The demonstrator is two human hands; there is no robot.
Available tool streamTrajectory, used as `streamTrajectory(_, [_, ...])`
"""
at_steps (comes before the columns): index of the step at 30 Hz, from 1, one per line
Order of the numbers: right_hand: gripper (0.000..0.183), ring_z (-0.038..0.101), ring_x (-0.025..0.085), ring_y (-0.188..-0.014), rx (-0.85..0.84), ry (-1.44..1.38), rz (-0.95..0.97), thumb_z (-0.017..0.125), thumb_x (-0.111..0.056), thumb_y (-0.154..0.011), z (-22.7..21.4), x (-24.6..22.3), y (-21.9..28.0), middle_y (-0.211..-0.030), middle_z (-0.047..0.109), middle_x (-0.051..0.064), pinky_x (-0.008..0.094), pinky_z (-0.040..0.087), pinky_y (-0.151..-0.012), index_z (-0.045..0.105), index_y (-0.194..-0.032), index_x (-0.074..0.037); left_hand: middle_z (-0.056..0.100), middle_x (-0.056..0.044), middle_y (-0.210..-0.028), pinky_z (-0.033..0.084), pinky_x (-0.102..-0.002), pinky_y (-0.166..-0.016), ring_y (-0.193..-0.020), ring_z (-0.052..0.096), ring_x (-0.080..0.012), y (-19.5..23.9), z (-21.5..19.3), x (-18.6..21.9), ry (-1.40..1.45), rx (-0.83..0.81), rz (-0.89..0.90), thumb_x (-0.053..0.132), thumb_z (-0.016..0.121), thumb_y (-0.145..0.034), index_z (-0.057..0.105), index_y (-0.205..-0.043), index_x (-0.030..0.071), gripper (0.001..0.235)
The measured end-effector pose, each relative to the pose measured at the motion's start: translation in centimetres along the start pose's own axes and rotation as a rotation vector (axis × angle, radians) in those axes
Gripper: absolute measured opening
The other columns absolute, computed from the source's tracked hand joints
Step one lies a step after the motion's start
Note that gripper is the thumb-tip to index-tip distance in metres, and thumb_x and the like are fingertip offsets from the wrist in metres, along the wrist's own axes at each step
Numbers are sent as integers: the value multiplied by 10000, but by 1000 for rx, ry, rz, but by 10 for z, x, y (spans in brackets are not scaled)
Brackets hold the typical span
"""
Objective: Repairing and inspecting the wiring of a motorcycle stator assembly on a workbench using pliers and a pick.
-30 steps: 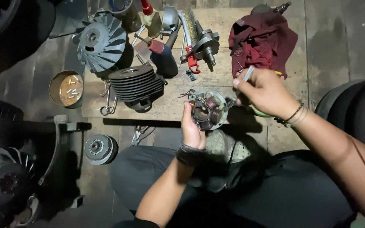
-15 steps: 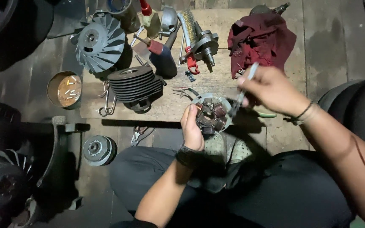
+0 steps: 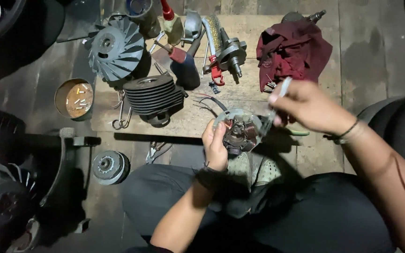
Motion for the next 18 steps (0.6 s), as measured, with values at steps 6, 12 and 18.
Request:
streamTrajectory(6, [272,534,120,-595,58,27,-21,532,-295,-1089,-7,14,-6,-819,718,11,260,447,-541,698,-972,-115,605,-11,-845,435,-258,-717,-781,531,-125,24,23,53,-106,-262,339,326,574,-1005,617,-960,60,273])
streamTrajectory(12, [225,750,133,-812,198,-176,-120,519,-222,-1123,-16,-2,12,-880,735,47,244,597,-743,647,-990,-92,554,7,-746,385,-273,-643,-691,480,-125,34,32,64,-194,-287,375,357,583,-975,593,-869,80,297])
streamTrajectory(18, [264,624,97,-576,-6,-99,-98,520,-304,-1071,-3,6,-1,-720,705,7,235,504,-574,655,-925,-129,630,-18,-813,458,-287,-724,-769,555,-142,41,33,67,-220,-242,301,358,642,-902,655,-971,37,329])
Point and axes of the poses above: each hand's wrist, its own y-axis away from the middle knuckle, its own z-axis out of the palm, x = y × z, the point moved 4 cm from there along -y, towards the middle knuckle
